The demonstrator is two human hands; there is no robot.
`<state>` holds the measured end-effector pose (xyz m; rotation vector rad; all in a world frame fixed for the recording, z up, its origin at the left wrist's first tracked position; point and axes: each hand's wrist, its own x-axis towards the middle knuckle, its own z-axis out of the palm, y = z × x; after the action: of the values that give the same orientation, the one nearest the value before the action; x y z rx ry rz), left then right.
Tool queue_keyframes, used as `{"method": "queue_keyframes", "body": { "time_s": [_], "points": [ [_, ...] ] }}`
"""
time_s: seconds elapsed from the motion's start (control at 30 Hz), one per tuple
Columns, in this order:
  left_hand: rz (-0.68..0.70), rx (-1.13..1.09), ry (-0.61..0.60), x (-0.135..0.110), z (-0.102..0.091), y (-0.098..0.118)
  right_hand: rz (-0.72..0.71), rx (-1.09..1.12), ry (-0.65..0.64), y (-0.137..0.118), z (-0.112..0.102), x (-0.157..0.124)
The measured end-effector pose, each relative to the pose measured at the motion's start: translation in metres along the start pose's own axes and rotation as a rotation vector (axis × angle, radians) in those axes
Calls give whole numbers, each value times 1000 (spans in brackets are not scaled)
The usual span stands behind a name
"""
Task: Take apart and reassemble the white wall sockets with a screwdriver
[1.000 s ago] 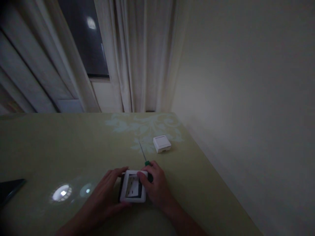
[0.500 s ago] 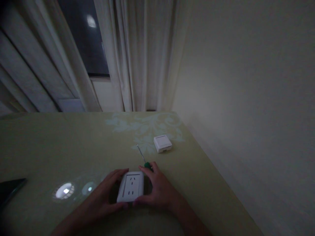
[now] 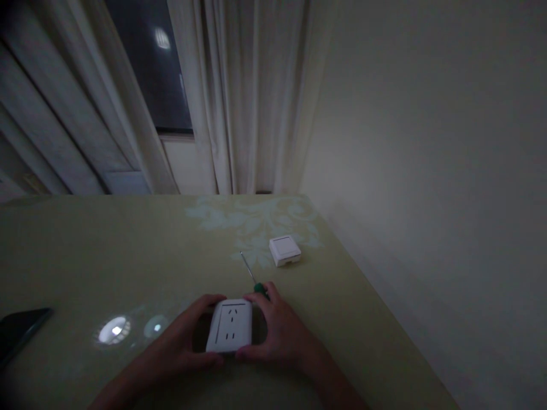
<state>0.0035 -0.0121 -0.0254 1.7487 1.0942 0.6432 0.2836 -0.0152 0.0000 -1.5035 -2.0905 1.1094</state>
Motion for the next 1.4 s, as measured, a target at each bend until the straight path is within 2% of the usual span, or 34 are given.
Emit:
{"method": "queue_keyframes", "body": {
  "time_s": [0.2,0.37,0.47,0.7,0.9,1.13,1.4],
  "points": [
    [86,118,46,-1,1,3,18,40,0,0,1,1],
    [75,177,41,-2,2,-7,76,-1,-37,-2,-1,1],
    [86,169,47,-2,2,-10,77,-29,-50,-2,-2,-1],
    [71,126,16,-1,0,0,20,-43,-28,-3,-3,-3],
    [41,61,-5,1,1,-4,0,-24,-29,-2,-4,1],
    [7,70,-3,0,-1,-2,14,21,-16,-2,-4,2],
    [41,100,4,-1,1,-7,12,-7,-9,-2,-6,0]
  ]
}}
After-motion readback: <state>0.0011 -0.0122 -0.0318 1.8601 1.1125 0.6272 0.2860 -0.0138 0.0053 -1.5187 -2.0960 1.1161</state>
